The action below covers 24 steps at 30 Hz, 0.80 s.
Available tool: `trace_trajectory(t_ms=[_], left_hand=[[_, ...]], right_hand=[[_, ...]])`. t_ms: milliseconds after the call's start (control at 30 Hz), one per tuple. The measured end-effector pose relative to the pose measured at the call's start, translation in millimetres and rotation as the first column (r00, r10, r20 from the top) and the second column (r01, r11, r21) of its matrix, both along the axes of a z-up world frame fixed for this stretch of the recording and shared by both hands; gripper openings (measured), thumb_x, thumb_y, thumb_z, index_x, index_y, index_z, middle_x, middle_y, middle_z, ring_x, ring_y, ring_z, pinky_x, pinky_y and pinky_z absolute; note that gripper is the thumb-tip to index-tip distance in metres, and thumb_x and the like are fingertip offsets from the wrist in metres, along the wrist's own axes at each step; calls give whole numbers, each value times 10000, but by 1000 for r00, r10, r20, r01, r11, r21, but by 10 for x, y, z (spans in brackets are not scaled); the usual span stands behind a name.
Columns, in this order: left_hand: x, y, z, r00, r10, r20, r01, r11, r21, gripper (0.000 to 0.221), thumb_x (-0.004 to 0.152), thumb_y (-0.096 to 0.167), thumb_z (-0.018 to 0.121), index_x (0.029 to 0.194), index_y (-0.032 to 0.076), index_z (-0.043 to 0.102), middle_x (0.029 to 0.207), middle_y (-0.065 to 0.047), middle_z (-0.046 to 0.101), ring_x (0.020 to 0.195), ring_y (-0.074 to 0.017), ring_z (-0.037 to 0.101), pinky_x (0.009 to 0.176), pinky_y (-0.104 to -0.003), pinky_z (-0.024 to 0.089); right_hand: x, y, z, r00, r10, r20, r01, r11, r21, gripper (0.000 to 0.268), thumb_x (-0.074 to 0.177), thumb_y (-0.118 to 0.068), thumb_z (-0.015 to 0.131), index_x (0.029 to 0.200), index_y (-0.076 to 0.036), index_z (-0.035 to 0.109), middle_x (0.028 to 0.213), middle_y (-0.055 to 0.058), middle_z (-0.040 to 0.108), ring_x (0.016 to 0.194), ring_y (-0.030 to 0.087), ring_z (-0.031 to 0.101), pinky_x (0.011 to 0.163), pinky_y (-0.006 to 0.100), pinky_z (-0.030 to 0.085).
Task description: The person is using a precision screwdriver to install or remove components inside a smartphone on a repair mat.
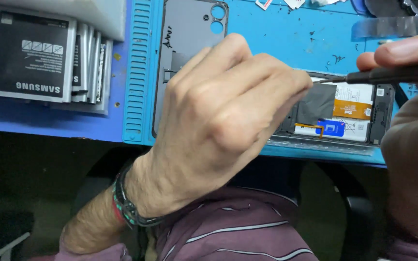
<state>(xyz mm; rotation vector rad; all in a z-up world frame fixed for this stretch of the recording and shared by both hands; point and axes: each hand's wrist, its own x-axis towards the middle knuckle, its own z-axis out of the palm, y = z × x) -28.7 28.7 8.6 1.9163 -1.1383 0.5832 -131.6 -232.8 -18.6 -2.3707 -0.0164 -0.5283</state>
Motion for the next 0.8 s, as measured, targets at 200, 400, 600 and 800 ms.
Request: trace_trajectory(t_ms=[200, 400, 600, 800], left_hand=[[49, 48, -12, 999, 18, 45, -18, 1000, -2, 215, 1198, 165, 580, 1040, 78, 699, 954, -12, 692, 831, -284, 522, 761, -440, 326], [49, 35, 16, 996, 30, 78, -27, 999, -36, 193, 1176, -8, 701, 1005, 79, 682, 894, -1, 613, 822, -257, 507, 857, -435, 332], [93, 62, 32, 969, 138, 203, -145, 989, 21, 256, 1184, -12, 659, 953, 95, 669, 879, -16, 568, 825, -273, 503, 887, -461, 357], [157, 87, -127, 993, 84, 84, -89, 994, 63, 149, 1131, 30, 752, 999, 74, 700, 919, -28, 672, 877, -287, 616, 952, -472, 359]], right_hand=[[-12, 46, 17, 1000, 5, 19, -4, 1000, -14, 602, 1455, -308, 222, 1431, 183, 569, 1402, 320, 625, 1261, 415, 739, 1036, 408, 607], [21, 251, 168, 1000, -10, -16, 10, 1000, -22, 733, 1426, -424, 161, 1418, 195, 554, 1392, 332, 613, 1243, 423, 754, 1134, 450, 625], [84, 115, 382, 947, 317, -47, -319, 920, -229, 234, 1120, -97, 626, 1244, 86, 549, 1492, 392, 609, 1366, 485, 760, 1081, 512, 675], [223, 282, 306, 933, 359, 37, -349, 924, -155, 372, 1241, 41, 637, 1505, -65, 396, 1426, 409, 611, 1293, 478, 783, 1105, 530, 721]])
